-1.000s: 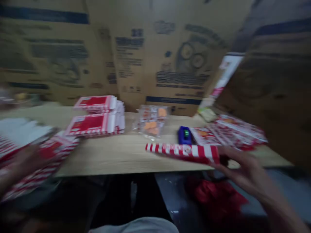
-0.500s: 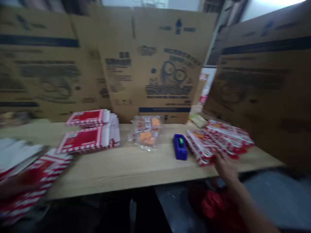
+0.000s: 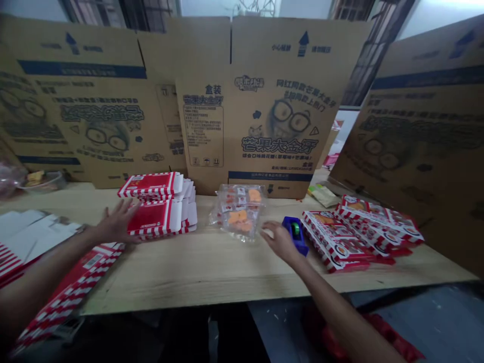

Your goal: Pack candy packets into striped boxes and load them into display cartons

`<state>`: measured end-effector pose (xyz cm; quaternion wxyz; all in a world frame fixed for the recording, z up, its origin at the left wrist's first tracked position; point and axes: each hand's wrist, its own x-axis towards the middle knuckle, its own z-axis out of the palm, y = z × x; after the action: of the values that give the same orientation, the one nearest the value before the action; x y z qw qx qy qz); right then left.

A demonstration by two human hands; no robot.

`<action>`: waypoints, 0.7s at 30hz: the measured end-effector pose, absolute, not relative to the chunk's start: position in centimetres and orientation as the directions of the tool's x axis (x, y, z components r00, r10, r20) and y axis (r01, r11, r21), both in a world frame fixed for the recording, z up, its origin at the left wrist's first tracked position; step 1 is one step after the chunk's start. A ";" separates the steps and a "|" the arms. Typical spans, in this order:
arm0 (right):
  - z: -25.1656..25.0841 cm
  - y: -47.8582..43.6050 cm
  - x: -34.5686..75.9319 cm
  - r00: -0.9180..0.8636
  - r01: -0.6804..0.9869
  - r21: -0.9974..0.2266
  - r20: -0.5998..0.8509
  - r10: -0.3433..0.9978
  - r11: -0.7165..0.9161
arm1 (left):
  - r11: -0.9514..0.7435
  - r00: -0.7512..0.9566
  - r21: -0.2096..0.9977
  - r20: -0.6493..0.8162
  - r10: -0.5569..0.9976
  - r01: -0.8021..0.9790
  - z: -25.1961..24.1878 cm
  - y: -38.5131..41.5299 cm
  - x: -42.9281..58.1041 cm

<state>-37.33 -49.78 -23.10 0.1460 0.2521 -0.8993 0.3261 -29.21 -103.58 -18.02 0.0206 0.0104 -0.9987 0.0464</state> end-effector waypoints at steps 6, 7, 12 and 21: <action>-23.3 -60.5 -43.4 -0.891 -0.454 -0.600 0.278 -0.360 0.659 | 0.990 -0.990 -0.140 -0.140 0.001 0.021 -18.7 -101.1 -35.3; -23.1 -61.1 -44.3 -0.900 -0.435 -0.613 0.282 -0.332 0.659 | 0.988 -0.993 -0.153 -0.121 -0.002 0.016 -18.9 -100.9 -35.3; -19.8 -60.1 -49.8 -0.949 -0.279 -0.755 0.312 -0.049 0.594 | 0.978 -0.997 -0.199 0.012 0.074 0.071 -19.4 -98.6 -31.0; -23.3 -55.4 -49.0 -0.908 0.136 -0.984 -0.171 0.382 -0.116 | 0.991 -0.998 -0.131 0.058 0.019 0.012 -25.2 -93.6 -19.2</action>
<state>-48.97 -55.40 -23.29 0.0852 -0.1966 -0.6593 0.7207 -19.21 -93.55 -25.25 0.0294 -0.0077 -0.9974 0.0657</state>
